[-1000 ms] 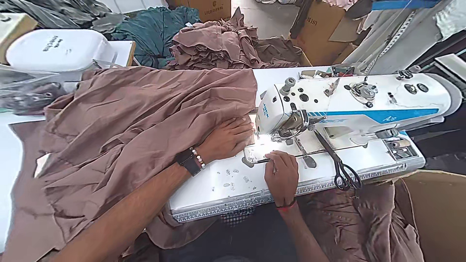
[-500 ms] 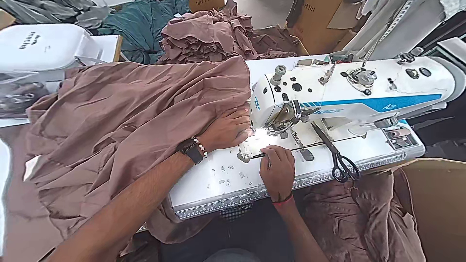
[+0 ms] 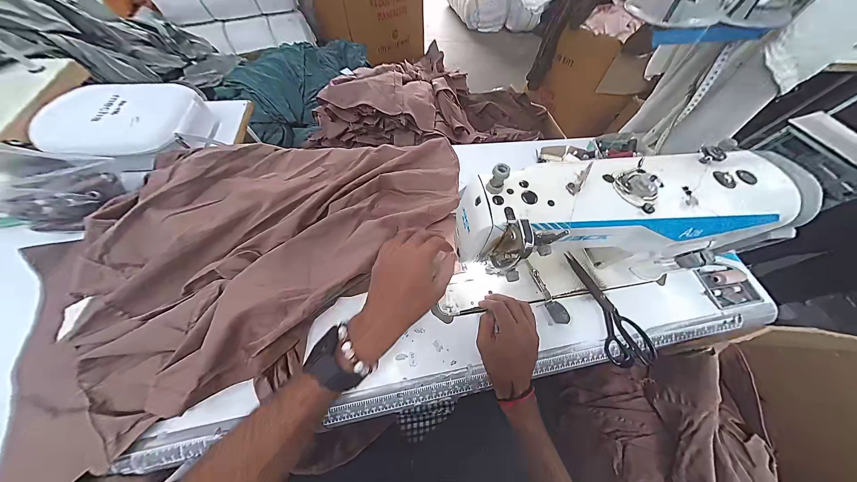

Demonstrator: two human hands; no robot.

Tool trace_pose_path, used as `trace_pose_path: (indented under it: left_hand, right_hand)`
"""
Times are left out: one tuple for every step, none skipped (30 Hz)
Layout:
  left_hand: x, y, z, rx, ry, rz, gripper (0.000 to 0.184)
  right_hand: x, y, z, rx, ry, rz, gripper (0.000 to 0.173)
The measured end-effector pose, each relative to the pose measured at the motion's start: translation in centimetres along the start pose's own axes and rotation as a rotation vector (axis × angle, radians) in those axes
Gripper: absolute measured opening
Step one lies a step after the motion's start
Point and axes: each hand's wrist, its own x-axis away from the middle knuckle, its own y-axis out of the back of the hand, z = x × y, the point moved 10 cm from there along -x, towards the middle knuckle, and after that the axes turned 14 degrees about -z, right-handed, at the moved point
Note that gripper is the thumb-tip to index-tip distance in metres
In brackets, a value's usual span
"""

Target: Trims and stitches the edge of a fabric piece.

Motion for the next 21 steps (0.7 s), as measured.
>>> trace_pose_path:
  left_hand:
    - [0.0, 2.4, -0.4, 0.183, 0.120, -0.094, 0.027]
    - [0.3, 4.1, -1.0, 0.377, 0.214, -0.157, 0.024]
    - [0.6, 5.1, -1.7, 0.544, 0.273, -0.185, 0.022]
    - [0.8, 5.5, -2.4, 0.666, 0.303, -0.193, 0.020]
    - [0.6, 5.6, -3.2, 0.743, 0.305, -0.201, 0.019]
    - [0.2, 5.6, -3.8, 0.777, 0.298, -0.227, 0.018]
    - [-0.2, 5.8, -4.2, 0.777, 0.278, -0.275, 0.017]
    - [-0.6, 6.2, -4.5, 0.739, 0.241, -0.340, 0.015]
    - [-0.9, 6.8, -5.1, 0.661, 0.166, -0.410, 0.013]
    - [-1.1, 7.3, -5.8, 0.561, 0.062, -0.472, 0.012]
    - [-1.3, 7.6, -6.7, 0.453, -0.051, -0.516, 0.011]
    - [-1.4, 7.8, -7.4, 0.356, -0.157, -0.558, 0.011]
    - [-1.4, 8.0, -8.0, 0.282, -0.244, -0.607, 0.011]
    - [-1.5, 8.5, -8.4, 0.231, -0.319, -0.652, 0.010]
    - [-1.6, 9.0, -8.7, 0.196, -0.389, -0.688, 0.010]
    - [-1.7, 9.6, -9.1, 0.178, -0.448, -0.700, 0.010]
    - [-1.9, 10.1, -9.4, 0.183, -0.487, -0.681, 0.010]
    - [-2.1, 10.5, -9.4, 0.241, -0.516, -0.624, 0.011]
    - [-2.4, 10.6, -9.1, 0.372, -0.518, -0.522, 0.011]
    - [-2.6, 10.4, -8.2, 0.569, -0.477, -0.364, 0.012]
    - [-2.5, 9.8, -6.9, 0.767, -0.395, -0.191, 0.015]
  right_hand:
    - [0.0, 0.0, 0.1, 0.005, 0.000, -0.008, 0.025]
    - [0.0, 0.0, 0.2, 0.012, 0.002, -0.010, 0.024]
    - [0.1, 0.0, 0.3, 0.022, 0.006, -0.001, 0.024]
    - [0.2, 0.0, 0.4, 0.031, 0.012, 0.003, 0.024]
    - [0.2, 0.0, 0.4, 0.035, 0.020, 0.002, 0.024]
    - [0.2, 0.1, 0.5, 0.035, 0.027, 0.000, 0.023]
    - [0.1, 0.1, 0.5, 0.033, 0.032, -0.004, 0.023]
    - [0.1, 0.1, 0.6, 0.032, 0.035, -0.004, 0.023]
    - [0.1, 0.1, 0.6, 0.031, 0.038, -0.003, 0.023]
    - [0.2, 0.1, 0.6, 0.031, 0.038, -0.004, 0.023]
    - [0.2, 0.1, 0.6, 0.036, 0.038, -0.009, 0.023]
    - [0.2, 0.1, 0.5, 0.040, 0.040, -0.012, 0.023]
    - [0.2, 0.1, 0.5, 0.043, 0.040, -0.011, 0.023]
    - [0.3, 0.1, 0.5, 0.040, 0.038, -0.009, 0.023]
    - [0.3, 0.0, 0.5, 0.039, 0.037, -0.012, 0.023]
    - [0.3, 0.0, 0.5, 0.041, 0.038, -0.014, 0.023]
    - [0.3, 0.0, 0.5, 0.042, 0.040, -0.012, 0.023]
    - [0.3, 0.0, 0.5, 0.044, 0.042, -0.011, 0.023]
    - [0.3, 0.0, 0.5, 0.044, 0.042, -0.008, 0.024]
    - [0.3, 0.0, 0.5, 0.039, 0.041, -0.007, 0.024]
    - [0.2, 0.0, 0.4, 0.033, 0.037, -0.007, 0.024]
